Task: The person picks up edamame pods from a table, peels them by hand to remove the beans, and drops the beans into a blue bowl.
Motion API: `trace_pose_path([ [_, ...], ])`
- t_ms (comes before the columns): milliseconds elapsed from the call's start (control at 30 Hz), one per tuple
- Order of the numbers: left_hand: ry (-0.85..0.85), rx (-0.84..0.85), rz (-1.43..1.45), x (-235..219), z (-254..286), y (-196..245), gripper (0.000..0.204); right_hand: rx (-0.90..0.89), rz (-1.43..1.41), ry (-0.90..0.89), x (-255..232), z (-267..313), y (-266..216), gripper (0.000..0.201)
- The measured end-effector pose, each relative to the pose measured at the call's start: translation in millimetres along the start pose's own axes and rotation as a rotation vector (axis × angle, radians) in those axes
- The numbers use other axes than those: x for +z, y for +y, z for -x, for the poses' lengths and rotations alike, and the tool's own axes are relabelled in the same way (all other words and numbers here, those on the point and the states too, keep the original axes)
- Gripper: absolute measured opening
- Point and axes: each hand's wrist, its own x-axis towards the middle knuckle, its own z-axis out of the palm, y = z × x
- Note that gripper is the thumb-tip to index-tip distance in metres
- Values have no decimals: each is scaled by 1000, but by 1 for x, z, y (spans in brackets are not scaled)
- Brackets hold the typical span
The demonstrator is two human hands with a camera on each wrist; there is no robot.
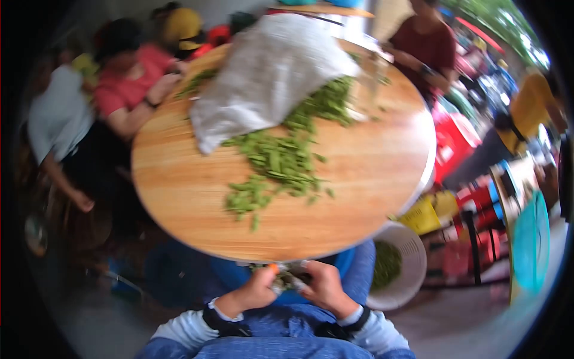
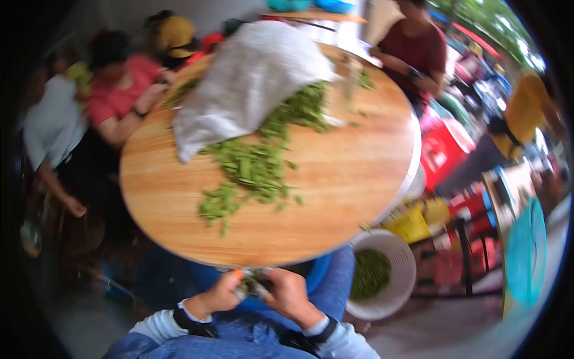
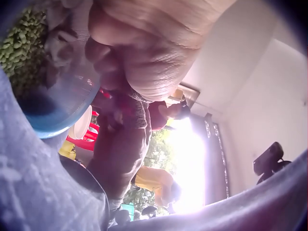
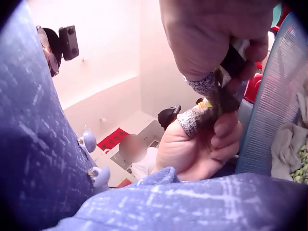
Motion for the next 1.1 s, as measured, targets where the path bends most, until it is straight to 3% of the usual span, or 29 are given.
trace_pose_path([
  [33, 13, 97, -29, 1, -2, 9, 38, -17, -55, 21, -2, 2, -2, 20],
  [100, -39, -28, -10, 1, 3, 8, 32, -15, -235, 29, 2, 6, 5, 21],
  [200, -247, -199, -169, -7, 1, 5, 31, 15, -220, 58, -6, 17, 9, 16],
  [233, -338, -253, -246, -12, 0, 3, 31, 33, -193, 122, -11, 23, 18, 16],
  [333, -316, -217, -357, -18, 3, -9, 38, 124, -230, 403, -53, 43, 43, 19],
  [367, -212, 22, -624, -17, 9, -21, 47, 211, 18, 483, -74, 49, 46, 19],
  [400, -181, 80, -673, -20, 12, -19, 49, 293, 269, 561, -99, 54, 51, 19],
  [467, -127, 197, -767, -24, 18, -9, 53, 381, 232, 763, -139, 90, 117, 13],
  [500, -58, 298, -772, -27, 18, 2, 41, 348, 173, 755, -156, 112, 154, 11],
  [533, -62, 270, -654, -30, 17, 11, 38, 317, 114, 743, -169, 133, 181, 9],
  [567, -66, 240, -538, -34, 17, 20, 35, 490, -25, 675, -178, 147, 188, 8],
  [600, -70, 209, -422, -38, 15, 28, 33, 526, -107, 697, -174, 147, 179, 9],
  [633, -5, 353, -367, -41, 10, 37, 28, 560, -190, 721, -161, 140, 157, 10],
  [733, -161, 261, -400, -46, 3, 34, 32, 621, -325, 776, -136, 128, 139, 12],
  [833, -174, 305, -410, -36, 5, 29, 38, 592, -388, 736, -117, 113, 123, 11],
  [967, -261, 631, -485, -39, 2, 35, 29, 489, -435, 650, -109, 104, 126, 12],
  [1067, -87, 396, -477, -60, -16, 57, 19, 474, -452, 603, -103, 98, 114, 10],
  [1100, 114, 396, -522, -71, -29, 58, 15, 456, -471, 580, -102, 95, 109, 9],
])
